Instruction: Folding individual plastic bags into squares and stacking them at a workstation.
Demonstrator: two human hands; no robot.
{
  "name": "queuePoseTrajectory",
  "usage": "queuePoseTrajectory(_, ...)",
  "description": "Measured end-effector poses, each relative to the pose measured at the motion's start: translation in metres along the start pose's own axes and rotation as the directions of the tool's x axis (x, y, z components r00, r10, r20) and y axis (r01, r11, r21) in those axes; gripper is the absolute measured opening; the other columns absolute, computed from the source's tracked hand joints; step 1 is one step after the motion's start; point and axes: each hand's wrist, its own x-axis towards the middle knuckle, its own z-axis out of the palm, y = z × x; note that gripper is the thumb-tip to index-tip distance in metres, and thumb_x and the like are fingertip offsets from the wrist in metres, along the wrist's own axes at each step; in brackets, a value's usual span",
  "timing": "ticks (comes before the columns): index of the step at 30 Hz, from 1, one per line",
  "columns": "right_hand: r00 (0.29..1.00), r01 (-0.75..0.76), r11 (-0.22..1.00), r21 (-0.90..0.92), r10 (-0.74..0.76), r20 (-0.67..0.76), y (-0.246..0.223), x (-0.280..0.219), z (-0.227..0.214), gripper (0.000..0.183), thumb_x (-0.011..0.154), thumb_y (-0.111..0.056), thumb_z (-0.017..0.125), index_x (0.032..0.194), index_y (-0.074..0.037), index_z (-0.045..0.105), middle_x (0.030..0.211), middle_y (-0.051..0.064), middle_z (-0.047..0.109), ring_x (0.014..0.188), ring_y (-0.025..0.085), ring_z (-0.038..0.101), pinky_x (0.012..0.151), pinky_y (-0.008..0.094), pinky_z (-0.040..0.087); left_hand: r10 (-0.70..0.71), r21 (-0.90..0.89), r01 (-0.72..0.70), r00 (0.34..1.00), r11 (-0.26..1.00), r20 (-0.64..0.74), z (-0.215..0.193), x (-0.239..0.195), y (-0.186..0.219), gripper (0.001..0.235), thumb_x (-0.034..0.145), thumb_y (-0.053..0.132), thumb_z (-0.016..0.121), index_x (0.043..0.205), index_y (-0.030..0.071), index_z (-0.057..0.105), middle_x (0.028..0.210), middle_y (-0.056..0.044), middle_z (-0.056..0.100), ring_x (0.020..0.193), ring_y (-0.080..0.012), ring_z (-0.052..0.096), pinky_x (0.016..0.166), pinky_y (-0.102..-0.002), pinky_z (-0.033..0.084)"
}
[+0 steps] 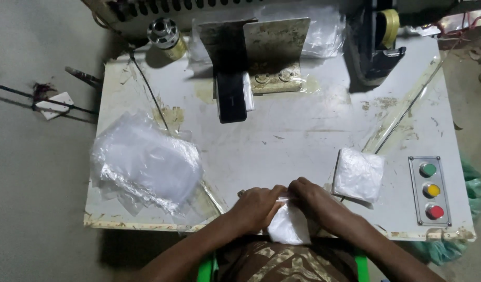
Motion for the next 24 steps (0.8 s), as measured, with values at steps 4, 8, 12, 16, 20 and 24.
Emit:
queuePoseTrajectory(4,0.893,0.080,0.911,-0.405,-0.246,-0.376,0.001,0.024,-0.006,0.017,0.085,0.003,0.072,0.101,-0.001,0.068,0.104,0.018,0.061,0.073,0.028,0.062,0.059,0.036,0.056,0.159,0.491,-0.095,0.983,0.866,-0.091,-0.031,0.030,0.012,0.071,0.070,-0.015,0.068,0.138,-0.002,0.054,0.143,-0.026,0.047,0.108,-0.0366,0.055,0.086,-0.045,0.048)
queuePoseTrajectory(8,0.757,0.185,0.934,-0.305,-0.334,-0.562,-0.012,0.022,-0.106,0.011,0.078,-0.029,0.086,0.088,-0.026,0.081,0.082,-0.007,0.076,0.092,0.022,0.059,0.080,0.041,0.036,0.222,-0.151,-0.237,0.969,0.960,-0.110,-0.113,0.051,0.007,0.034,0.097,-0.002,0.058,0.130,0.002,0.065,0.107,-0.019,0.073,0.094,-0.0306,0.067,0.083,-0.041,0.056)
queuePoseTrajectory(12,0.527,0.213,0.969,0.122,-0.009,-0.850,0.041,0.032,-0.209,0.042,0.091,0.000,0.080,0.131,0.000,0.068,0.113,0.016,0.075,0.101,0.018,0.069,0.090,0.029,0.056,0.321,0.132,-0.293,0.884,0.947,-0.339,-0.135,0.047,0.015,0.036,0.103,-0.002,0.054,0.138,-0.003,0.058,0.136,-0.025,0.065,0.125,-0.0388,0.067,0.112,-0.047,0.053)
queuePoseTrajectory(16,0.359,-0.123,0.985,0.124,0.160,-0.920,0.118,0.066,-0.262,0.020,0.116,-0.023,0.064,0.109,-0.005,0.066,0.107,0.012,0.063,0.095,0.024,0.059,0.074,0.040,0.050,0.291,0.409,-0.168,0.921,0.897,-0.260,-0.065,0.024,-0.007,0.074,0.071,-0.003,0.091,0.137,-0.006,0.059,0.137,-0.029,0.063,0.124,-0.0423,0.065,0.110,-0.051,0.053)
queuePoseTrajectory(20,0.492,-0.172,0.932,0.319,0.362,-0.792,0.176,0.107,-0.273,0.062,0.116,-0.059,0.048,0.073,-0.015,0.039,0.073,-0.001,0.036,0.072,0.012,0.030,0.060,0.037,0.020,0.305,0.331,-0.204,0.908,0.921,-0.288,-0.025,0.019,0.000,0.053,0.078,-0.024,0.061,0.129,-0.010,0.063,0.129,-0.029,0.066,0.122,-0.0454,0.064,0.111,-0.053,0.052)
queuePoseTrajectory(24,0.472,-0.021,0.873,0.488,0.439,-0.764,0.156,0.110,-0.272,0.022,0.094,-0.034,0.066,0.099,-0.016,0.077,0.087,-0.005,0.067,0.084,0.007,0.058,0.077,0.033,0.043,0.243,0.298,-0.136,0.901,0.945,-0.358,-0.025,0.017,0.015,0.040,0.087,-0.012,0.059,0.126,-0.009,0.065,0.127,-0.027,0.069,0.123,-0.0427,0.064,0.110,-0.052,0.051)
